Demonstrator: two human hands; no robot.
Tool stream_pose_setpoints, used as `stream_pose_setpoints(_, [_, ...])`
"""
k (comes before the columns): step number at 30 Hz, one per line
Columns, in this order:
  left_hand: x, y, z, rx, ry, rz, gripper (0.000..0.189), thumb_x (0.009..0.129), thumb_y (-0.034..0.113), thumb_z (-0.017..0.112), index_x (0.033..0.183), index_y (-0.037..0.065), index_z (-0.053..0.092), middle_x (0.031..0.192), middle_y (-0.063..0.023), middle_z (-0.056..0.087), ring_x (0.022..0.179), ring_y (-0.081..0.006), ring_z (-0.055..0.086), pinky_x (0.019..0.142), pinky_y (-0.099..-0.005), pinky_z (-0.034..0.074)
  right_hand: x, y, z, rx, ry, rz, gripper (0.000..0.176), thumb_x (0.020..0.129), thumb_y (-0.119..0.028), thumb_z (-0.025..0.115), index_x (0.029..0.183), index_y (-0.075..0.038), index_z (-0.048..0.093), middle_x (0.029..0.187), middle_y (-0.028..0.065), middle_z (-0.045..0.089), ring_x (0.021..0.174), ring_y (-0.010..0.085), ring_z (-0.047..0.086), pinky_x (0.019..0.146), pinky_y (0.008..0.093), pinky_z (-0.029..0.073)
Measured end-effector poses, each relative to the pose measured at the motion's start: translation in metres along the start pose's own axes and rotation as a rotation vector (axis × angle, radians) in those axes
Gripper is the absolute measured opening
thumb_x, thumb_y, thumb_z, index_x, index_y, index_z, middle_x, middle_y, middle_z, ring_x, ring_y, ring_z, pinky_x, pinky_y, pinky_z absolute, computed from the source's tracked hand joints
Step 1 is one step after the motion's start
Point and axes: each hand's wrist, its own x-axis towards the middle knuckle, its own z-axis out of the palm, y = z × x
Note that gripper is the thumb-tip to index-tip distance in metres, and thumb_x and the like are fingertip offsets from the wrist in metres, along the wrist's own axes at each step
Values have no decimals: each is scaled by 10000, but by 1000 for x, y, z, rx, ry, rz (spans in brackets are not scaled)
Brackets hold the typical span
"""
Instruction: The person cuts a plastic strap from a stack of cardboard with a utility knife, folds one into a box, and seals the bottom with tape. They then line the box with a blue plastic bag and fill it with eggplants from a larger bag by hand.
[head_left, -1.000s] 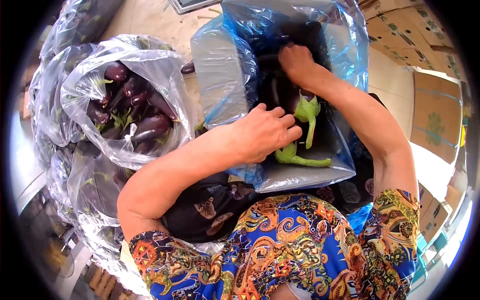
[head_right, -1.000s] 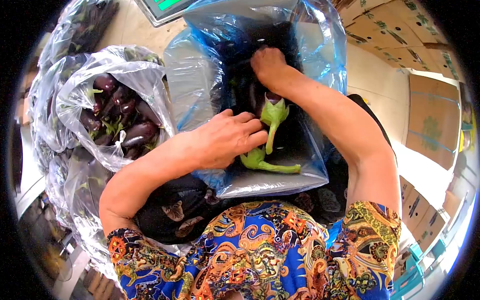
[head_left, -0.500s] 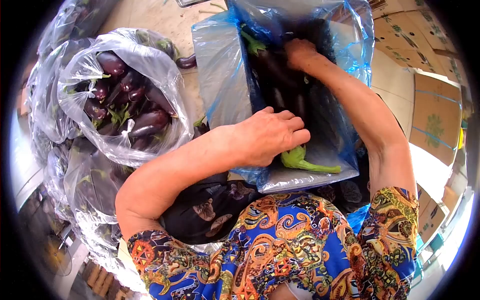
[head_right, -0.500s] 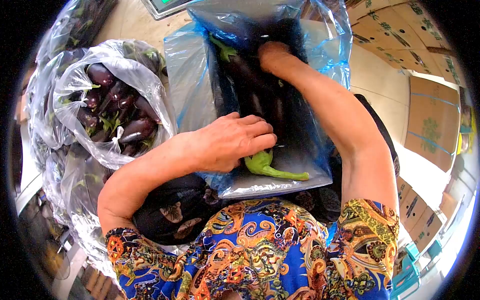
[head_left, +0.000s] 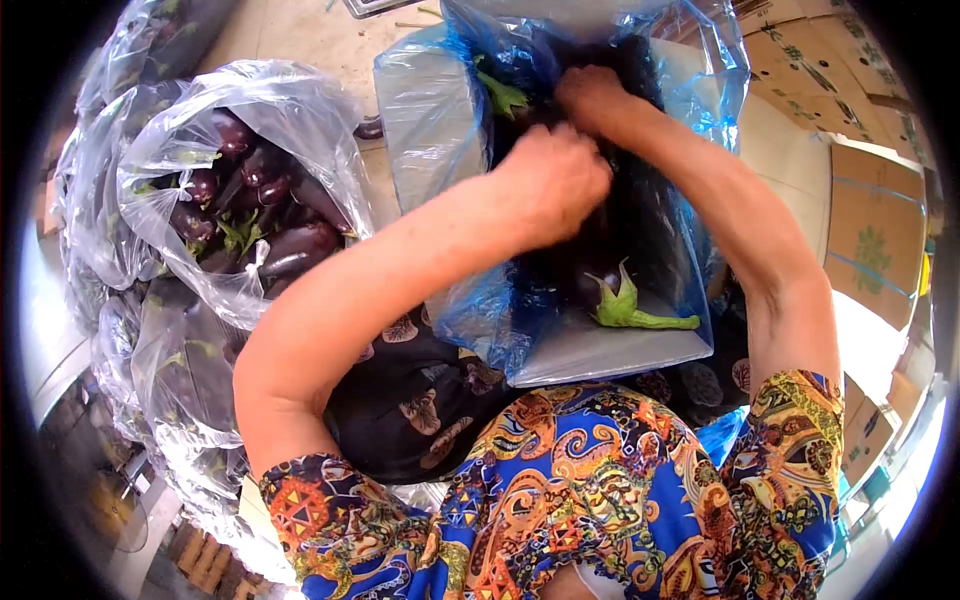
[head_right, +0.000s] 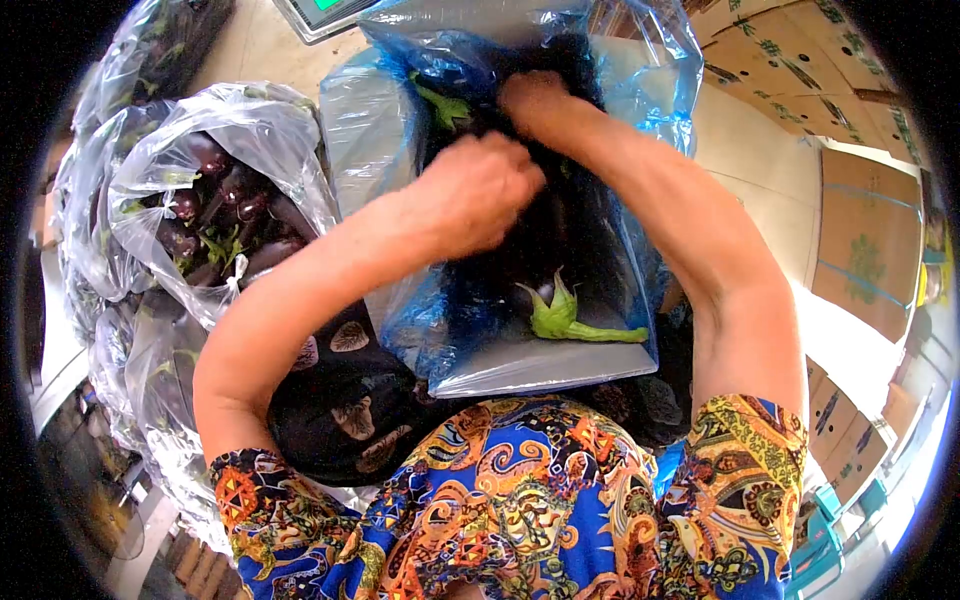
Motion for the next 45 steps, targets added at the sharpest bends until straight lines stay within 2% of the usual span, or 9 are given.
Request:
stream_pose_setpoints(3, [13,-42,29,495,132,-132,165,784,154,587,894,48,651,955,-99,624,946,-277,561,792,-393,440,1,-1,11,37,82,-51,194,820,-191,603,929,-92,730,1031,151,694,965,306,681,769,437,562])
stream_pose_setpoints(11, [20,-69,42,575,138,-258,210,777,137,596,966,69,658,1009,-82,583,999,-273,536,813,-424,406,-1,-12,26,213,264,107,237,836,-151,565,1027,-70,679,1075,180,646,984,377,641,801,481,534])
stream_pose_setpoints(15, [19,-77,21,543,50,-91,207,750,127,615,947,78,658,1052,-92,548,992,-264,519,775,-409,411,6,-2,17,241,210,21,236,816,-113,578,1023,-53,675,1063,169,645,991,375,631,817,515,515])
stream_pose_setpoints(21, [-2,-12,-18,579,-158,-87,189,725,183,648,875,70,629,848,-93,600,859,-269,579,699,-379,495,4,5,2,192,146,67,228,778,-88,642,995,-59,704,1066,175,670,982,353,664,813,446,549])
stream_pose_setpoints(30, [-28,18,-53,-910,-330,-779,695,870,604,577,1211,-1,545,960,-124,630,716,-172,607,545,-292,492,27,-7,11,287,158,107,225,856,-78,554,1017,-63,710,1099,179,668,1017,341,662,840,433,550])
stream_pose_setpoints(33, [-47,38,-42,-1163,-199,-914,629,884,544,585,1178,-8,516,868,-90,589,662,-157,566,525,-292,479,33,-11,15,269,103,50,225,856,-71,542,1006,-52,709,1078,188,672,1004,347,664,834,430,551])
stream_pose_setpoints(37, [-70,64,-18,-1308,146,-1078,630,939,398,576,1368,-8,360,1097,-161,554,810,-209,591,667,-300,564,20,-16,25,202,307,-47,215,853,-67,550,991,-53,714,1046,183,681,987,351,670,825,431,554])
stream_pose_setpoints(40, [-62,53,-4,-1264,366,-1001,631,933,248,599,1429,15,287,1098,-176,548,802,-257,594,700,-341,554,30,-17,21,324,162,11,220,847,-71,567,1006,-61,718,1076,176,679,1021,356,659,844,433,550])
stream_pose_setpoints(45, [-40,10,57,-418,457,-819,715,857,39,573,1483,65,228,1219,-282,463,971,-392,550,861,-430,486,48,-14,23,450,112,131,264,812,-46,584,1043,-38,713,1133,197,661,1050,361,648,871,426,546])
